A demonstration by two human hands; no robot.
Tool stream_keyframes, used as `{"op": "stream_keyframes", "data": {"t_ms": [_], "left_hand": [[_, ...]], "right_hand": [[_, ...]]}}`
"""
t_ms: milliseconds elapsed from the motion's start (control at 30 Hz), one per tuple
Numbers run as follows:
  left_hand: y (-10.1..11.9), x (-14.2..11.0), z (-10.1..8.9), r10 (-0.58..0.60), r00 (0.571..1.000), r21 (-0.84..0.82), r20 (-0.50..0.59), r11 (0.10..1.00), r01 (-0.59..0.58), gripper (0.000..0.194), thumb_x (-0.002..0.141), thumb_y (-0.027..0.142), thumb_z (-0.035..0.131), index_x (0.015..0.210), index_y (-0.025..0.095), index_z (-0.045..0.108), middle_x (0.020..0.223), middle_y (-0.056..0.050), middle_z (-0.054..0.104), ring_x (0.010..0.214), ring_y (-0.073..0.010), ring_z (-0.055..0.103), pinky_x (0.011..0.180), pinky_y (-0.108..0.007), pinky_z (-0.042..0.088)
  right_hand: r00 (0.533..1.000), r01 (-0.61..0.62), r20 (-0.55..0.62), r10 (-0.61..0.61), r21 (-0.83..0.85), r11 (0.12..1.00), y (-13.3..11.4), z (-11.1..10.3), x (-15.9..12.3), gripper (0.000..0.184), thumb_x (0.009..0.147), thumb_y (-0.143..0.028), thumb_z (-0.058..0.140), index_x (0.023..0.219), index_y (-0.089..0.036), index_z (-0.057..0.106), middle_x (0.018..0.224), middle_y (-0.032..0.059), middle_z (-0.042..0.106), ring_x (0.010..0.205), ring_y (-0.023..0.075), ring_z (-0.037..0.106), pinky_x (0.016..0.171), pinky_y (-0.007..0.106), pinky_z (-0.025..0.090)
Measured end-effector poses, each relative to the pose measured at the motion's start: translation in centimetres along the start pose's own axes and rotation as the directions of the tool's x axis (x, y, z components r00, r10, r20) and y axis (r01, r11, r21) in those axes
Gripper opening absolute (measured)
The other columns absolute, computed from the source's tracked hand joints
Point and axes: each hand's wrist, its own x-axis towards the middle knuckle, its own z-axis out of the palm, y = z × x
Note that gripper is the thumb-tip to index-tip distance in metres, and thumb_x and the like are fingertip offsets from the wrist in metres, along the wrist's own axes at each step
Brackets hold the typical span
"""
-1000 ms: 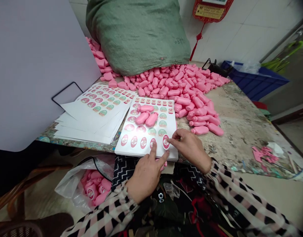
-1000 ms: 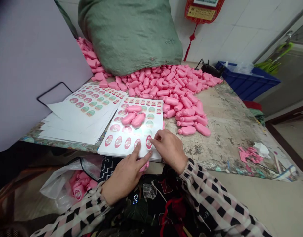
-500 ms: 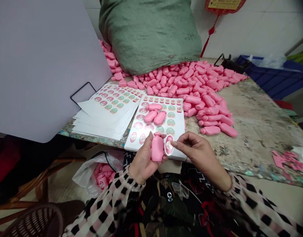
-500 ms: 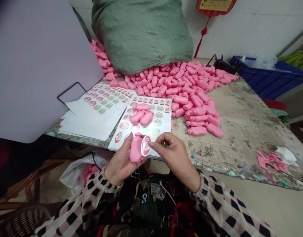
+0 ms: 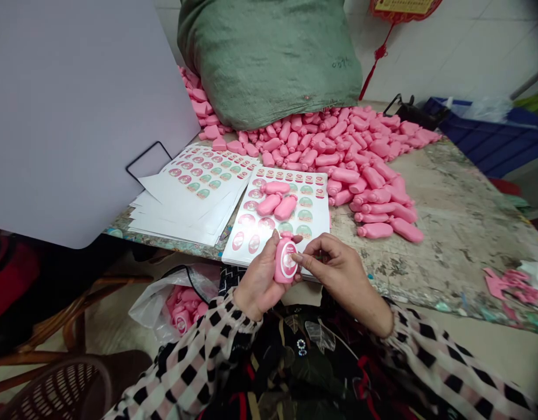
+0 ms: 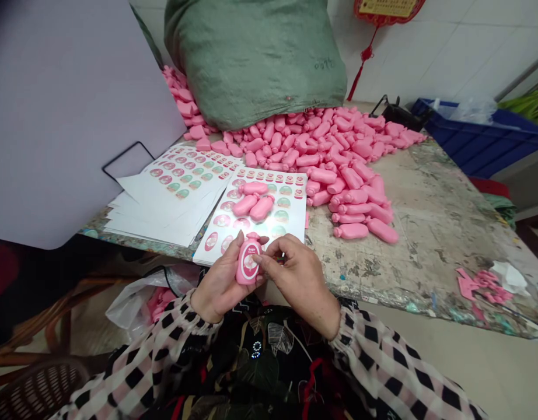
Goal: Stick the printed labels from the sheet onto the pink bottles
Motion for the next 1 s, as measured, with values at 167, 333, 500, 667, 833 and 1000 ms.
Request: {"op": "stream_keyframes", "data": {"t_ms": [167,333,500,667,833,1000], "left_hand": [[-0.04,0.02,0.02,0.0,1.0,-0.019,0.007,1.0,0.0,0.029,0.085,0.042,0.051,0.093,0.016,0.06,0.077,-0.001,0.054,0.058,-0.0087,0.053,0.049,-0.021,0.045],[-0.06,0.02,0.05,-0.002,1.0,-0.026,0.016,1.0,0.002,0.027,0.084,0.041,0.052,0.094,0.016,0.059,0.086,-0.002,0.057,0.059,-0.008,0.054,0.048,-0.02,0.045],[-0.01,0.05,0.06,-0.027,0.999,-0.038,0.02,0.999,0.028,0.03,0.085,0.042,0.051,0.093,0.014,0.059,0.082,-0.002,0.056,0.058,-0.008,0.054,0.047,-0.02,0.045],[0.0,0.05,0.18,-0.021,0.999,-0.023,0.027,1.0,0.021,0.029,0.085,0.041,0.05,0.093,0.015,0.059,0.077,-0.001,0.054,0.056,-0.0076,0.053,0.048,-0.02,0.045],[0.01,-0.05,0.43,-0.009,1.0,-0.013,0.018,1.0,0.009,0.028,0.086,0.041,0.048,0.091,0.016,0.058,0.075,0.0,0.052,0.055,-0.0078,0.052,0.048,-0.02,0.045],[0.0,-0.05,0.44,0.014,1.0,0.015,0.012,1.0,-0.014,0.028,0.086,0.043,0.048,0.09,0.017,0.058,0.077,0.0,0.053,0.055,-0.0074,0.051,0.048,-0.02,0.045]], "right_hand": [[1.0,-0.014,0.022,0.014,0.035,0.999,0.17,0.29,-0.05,0.024,0.078,-0.043,0.061,0.072,-0.02,0.058,0.076,0.0009,0.061,0.067,0.0133,0.056,0.059,0.025,0.042],[0.999,-0.031,0.031,0.029,0.053,0.998,0.28,0.39,-0.19,0.023,0.078,-0.044,0.061,0.073,-0.021,0.058,0.078,0.0021,0.062,0.072,0.0159,0.058,0.063,0.027,0.045],[0.999,-0.031,0.032,0.029,0.063,0.998,0.28,0.43,-0.27,0.023,0.078,-0.043,0.062,0.072,-0.021,0.058,0.075,0.0016,0.062,0.069,0.0151,0.058,0.062,0.027,0.046],[0.999,-0.028,0.035,0.026,0.062,0.998,0.5,0.51,-0.26,0.022,0.078,-0.042,0.062,0.073,-0.021,0.058,0.076,0.001,0.062,0.07,0.0149,0.058,0.063,0.027,0.046],[0.999,-0.033,0.029,0.032,0.038,0.999,0.74,0.64,-0.2,0.023,0.077,-0.043,0.063,0.072,-0.021,0.058,0.075,0.001,0.062,0.068,0.015,0.058,0.063,0.027,0.046],[0.999,-0.035,0.024,0.034,0.038,0.999,0.89,0.66,-0.2,0.023,0.077,-0.043,0.063,0.073,-0.021,0.058,0.075,0.0011,0.062,0.068,0.0155,0.058,0.063,0.028,0.046]]}}
